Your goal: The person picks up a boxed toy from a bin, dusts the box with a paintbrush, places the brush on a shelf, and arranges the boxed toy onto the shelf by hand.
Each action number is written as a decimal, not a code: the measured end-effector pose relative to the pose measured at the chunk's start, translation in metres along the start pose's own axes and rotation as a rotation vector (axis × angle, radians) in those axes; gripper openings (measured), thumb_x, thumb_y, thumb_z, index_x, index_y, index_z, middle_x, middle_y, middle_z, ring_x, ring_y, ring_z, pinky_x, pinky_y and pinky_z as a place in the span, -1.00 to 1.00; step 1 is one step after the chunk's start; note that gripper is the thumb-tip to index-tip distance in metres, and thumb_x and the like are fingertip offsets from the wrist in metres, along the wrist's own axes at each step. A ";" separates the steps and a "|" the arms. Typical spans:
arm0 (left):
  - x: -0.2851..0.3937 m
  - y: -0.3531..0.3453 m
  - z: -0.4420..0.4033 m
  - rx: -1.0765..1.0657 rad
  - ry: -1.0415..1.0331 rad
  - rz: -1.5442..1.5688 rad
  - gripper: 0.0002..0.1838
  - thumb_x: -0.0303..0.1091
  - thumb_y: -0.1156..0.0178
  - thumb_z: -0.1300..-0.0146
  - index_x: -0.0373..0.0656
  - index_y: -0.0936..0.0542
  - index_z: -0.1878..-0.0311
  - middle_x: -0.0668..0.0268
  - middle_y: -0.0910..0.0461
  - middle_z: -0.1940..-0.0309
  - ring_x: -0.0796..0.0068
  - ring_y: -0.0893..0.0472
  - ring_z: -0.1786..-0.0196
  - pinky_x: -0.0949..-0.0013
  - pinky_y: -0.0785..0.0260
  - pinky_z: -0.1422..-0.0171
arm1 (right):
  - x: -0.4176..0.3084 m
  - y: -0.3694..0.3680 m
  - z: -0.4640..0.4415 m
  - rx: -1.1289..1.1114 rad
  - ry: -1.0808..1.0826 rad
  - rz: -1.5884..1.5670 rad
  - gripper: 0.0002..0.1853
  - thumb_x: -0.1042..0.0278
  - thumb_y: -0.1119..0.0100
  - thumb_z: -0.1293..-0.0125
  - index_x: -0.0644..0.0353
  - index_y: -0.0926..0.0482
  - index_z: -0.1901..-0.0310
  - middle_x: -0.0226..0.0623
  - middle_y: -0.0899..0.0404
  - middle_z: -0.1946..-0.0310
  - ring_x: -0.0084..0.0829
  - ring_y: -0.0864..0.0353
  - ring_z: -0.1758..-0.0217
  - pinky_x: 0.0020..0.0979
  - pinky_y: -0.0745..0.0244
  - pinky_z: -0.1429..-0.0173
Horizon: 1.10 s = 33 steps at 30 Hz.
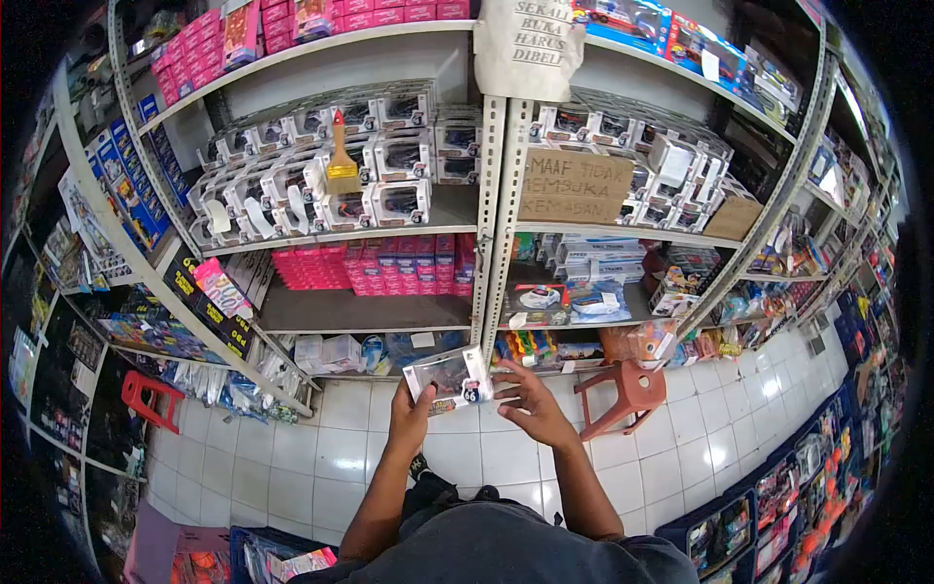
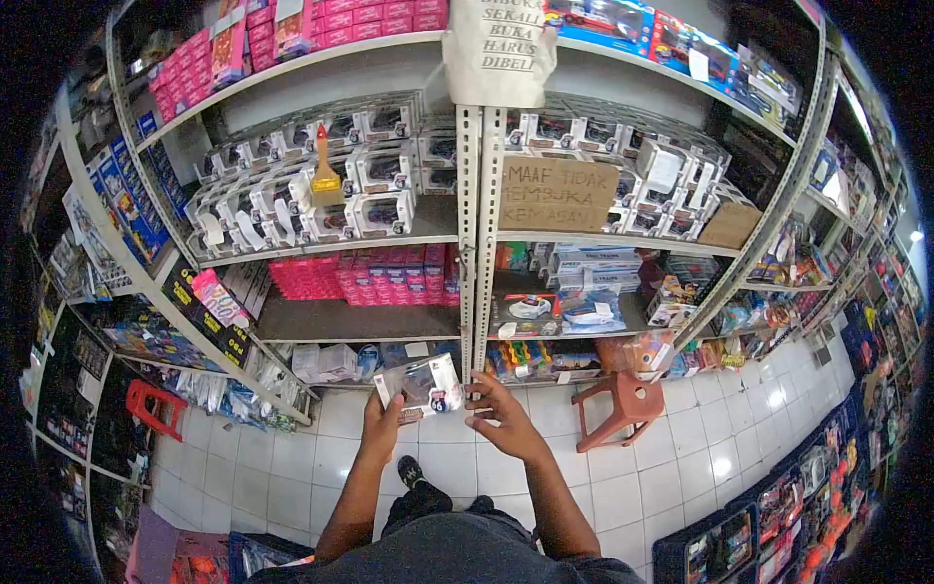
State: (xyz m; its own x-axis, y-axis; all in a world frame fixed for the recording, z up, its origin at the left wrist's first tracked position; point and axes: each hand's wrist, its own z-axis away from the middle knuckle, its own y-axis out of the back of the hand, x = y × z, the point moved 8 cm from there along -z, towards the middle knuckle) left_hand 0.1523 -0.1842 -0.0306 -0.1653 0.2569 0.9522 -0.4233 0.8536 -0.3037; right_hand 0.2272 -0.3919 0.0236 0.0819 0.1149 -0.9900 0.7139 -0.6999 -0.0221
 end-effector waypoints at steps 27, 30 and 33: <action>0.041 0.055 -0.167 -0.354 0.018 0.030 -0.27 -0.16 -0.29 -0.30 -0.23 -0.22 -0.42 0.24 -0.44 -0.20 0.49 -0.42 -0.21 0.33 -0.32 -0.29 | 0.038 -0.023 -0.191 0.034 -0.122 0.131 -0.26 0.35 -0.25 -0.34 0.28 -0.10 -0.46 -0.12 -0.34 -0.32 -0.34 -0.45 -0.28 -0.34 -0.42 -0.27; 0.036 0.070 -0.183 -0.318 0.037 0.051 -0.37 -0.18 -0.29 -0.32 -0.23 -0.29 -0.34 0.22 -0.44 -0.20 0.48 -0.37 -0.26 0.33 -0.22 -0.38 | 0.045 -0.026 -0.213 0.045 -0.052 0.082 -0.31 0.32 -0.20 -0.37 0.30 -0.15 -0.44 -0.11 -0.37 -0.30 -0.31 -0.39 -0.34 -0.30 -0.32 -0.38; 0.029 0.081 -0.202 -0.314 0.008 0.033 -0.40 -0.11 -0.28 -0.33 -0.22 -0.32 -0.29 0.21 -0.45 -0.19 0.46 -0.43 -0.23 0.30 -0.31 -0.31 | 0.041 -0.033 -0.228 0.060 -0.129 0.040 -0.34 0.30 -0.18 -0.39 0.32 -0.18 -0.43 -0.11 -0.37 -0.31 -0.31 -0.35 -0.37 -0.27 -0.27 -0.42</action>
State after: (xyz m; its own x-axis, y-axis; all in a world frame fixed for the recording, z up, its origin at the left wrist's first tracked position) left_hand 0.2936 -0.0158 -0.0208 -0.1669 0.2888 0.9428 -0.1215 0.9428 -0.3103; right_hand 0.3661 -0.2035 0.0154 0.0167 -0.0031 -0.9999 0.6684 -0.7437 0.0135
